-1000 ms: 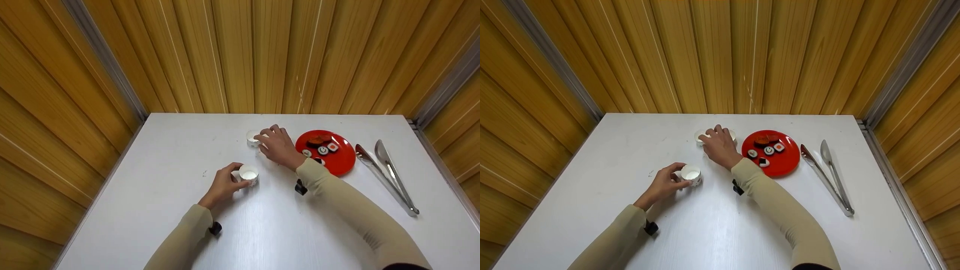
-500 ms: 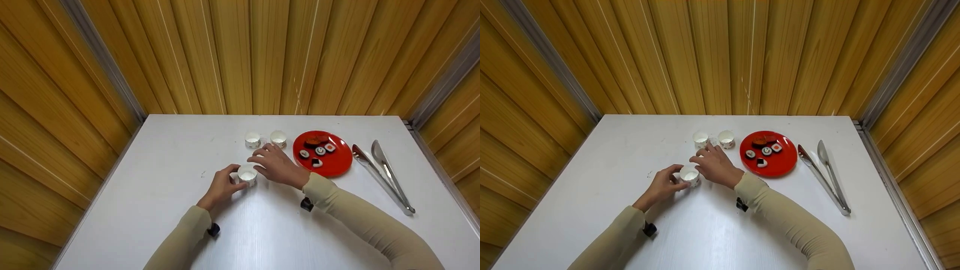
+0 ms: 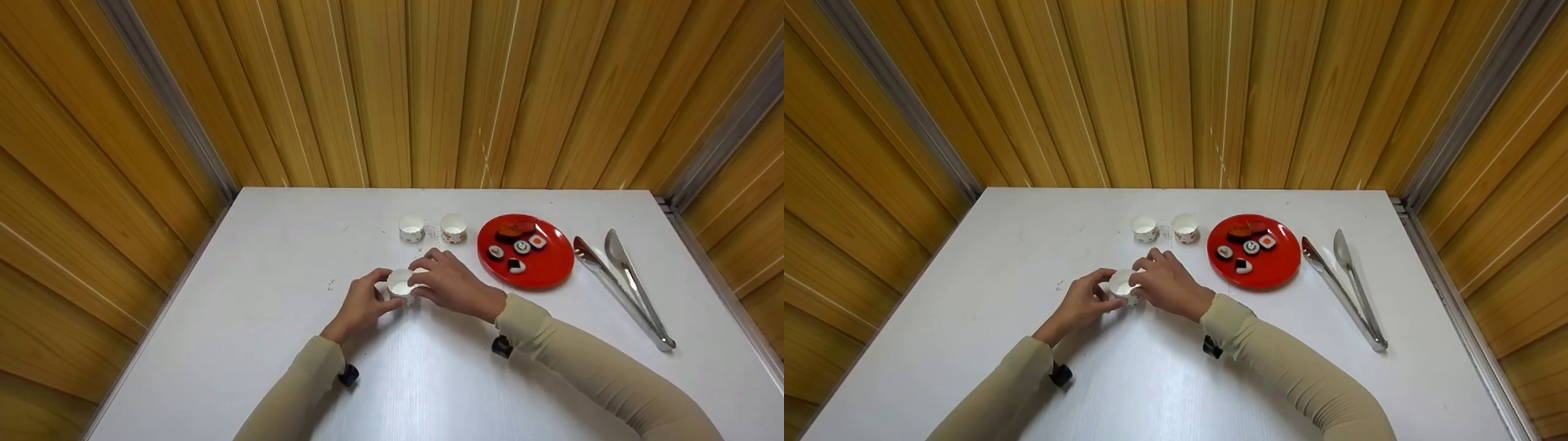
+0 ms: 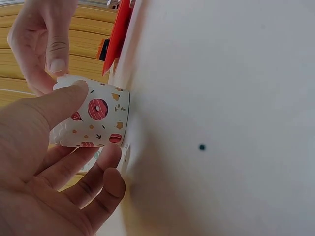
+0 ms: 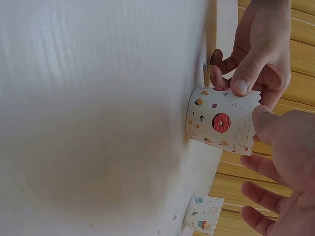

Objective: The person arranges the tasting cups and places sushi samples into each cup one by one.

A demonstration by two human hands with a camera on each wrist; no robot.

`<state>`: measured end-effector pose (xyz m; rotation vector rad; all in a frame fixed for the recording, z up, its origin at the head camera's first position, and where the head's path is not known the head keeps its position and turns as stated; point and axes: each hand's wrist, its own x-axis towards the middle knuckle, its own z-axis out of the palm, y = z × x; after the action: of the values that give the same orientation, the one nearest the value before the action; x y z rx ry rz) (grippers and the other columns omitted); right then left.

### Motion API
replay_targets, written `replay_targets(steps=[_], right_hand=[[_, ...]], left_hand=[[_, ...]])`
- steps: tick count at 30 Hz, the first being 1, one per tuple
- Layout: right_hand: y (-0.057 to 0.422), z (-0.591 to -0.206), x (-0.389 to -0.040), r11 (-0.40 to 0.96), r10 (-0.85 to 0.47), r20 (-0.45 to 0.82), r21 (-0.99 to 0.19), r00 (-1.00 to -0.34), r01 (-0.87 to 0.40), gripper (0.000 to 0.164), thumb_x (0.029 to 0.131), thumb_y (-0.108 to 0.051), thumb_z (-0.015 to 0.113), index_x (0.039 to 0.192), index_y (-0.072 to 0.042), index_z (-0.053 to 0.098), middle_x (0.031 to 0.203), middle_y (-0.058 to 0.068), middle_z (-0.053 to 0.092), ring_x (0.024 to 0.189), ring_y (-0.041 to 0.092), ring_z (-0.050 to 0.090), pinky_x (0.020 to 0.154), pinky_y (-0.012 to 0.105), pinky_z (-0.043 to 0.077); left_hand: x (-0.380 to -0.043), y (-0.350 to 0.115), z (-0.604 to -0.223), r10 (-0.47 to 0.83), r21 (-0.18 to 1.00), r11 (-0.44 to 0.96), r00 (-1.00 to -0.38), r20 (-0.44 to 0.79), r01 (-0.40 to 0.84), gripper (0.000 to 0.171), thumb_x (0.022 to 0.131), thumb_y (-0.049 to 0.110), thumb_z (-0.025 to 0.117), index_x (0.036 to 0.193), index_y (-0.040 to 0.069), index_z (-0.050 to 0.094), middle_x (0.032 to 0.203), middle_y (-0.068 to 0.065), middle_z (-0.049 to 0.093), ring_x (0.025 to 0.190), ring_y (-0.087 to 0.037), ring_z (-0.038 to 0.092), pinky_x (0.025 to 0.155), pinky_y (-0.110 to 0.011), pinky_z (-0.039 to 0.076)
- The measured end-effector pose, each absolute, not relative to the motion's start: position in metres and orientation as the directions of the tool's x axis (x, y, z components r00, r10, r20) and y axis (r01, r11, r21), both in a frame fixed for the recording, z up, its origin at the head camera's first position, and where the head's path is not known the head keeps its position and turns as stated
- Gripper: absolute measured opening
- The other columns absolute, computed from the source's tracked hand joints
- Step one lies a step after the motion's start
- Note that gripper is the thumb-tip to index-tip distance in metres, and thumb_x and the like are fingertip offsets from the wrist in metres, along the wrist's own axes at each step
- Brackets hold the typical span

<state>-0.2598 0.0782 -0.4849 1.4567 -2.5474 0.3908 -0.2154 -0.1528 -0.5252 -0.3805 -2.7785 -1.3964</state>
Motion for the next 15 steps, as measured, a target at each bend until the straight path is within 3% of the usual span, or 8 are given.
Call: replay_targets(steps=[7, 15], right_hand=[[0.0778, -0.4894, -0.2572, 0.493, -0.800, 0.333, -0.109, -0.499, -0.863, 0.007, 0.095, -0.022, 0.075, 0.100, -0.021, 0.080, 0.120, 0.004, 0.071, 0.105, 0.025, 0.056, 0.087, 0.042, 0.046], [0.0785, -0.4898, -0.2557, 0.479, -0.805, 0.341, -0.110, -0.485, -0.871, 0.008, 0.096, -0.019, 0.074, 0.100, -0.021, 0.080, 0.122, 0.004, 0.070, 0.105, 0.026, 0.057, 0.085, 0.042, 0.047]], left_hand=[[-0.2157, -0.1510, -0.5258, 0.211, 0.790, 0.572, -0.970, 0.117, 0.220, 0.055, 0.086, 0.022, 0.086, 0.134, 0.010, 0.062, 0.131, -0.012, 0.067, 0.076, -0.017, 0.060, 0.066, -0.025, 0.049], [-0.2161, -0.1508, -0.5277, 0.230, 0.801, 0.544, -0.962, 0.145, 0.250, 0.055, 0.087, 0.030, 0.085, 0.134, 0.010, 0.063, 0.124, -0.010, 0.069, 0.071, -0.015, 0.060, 0.063, -0.025, 0.048]])
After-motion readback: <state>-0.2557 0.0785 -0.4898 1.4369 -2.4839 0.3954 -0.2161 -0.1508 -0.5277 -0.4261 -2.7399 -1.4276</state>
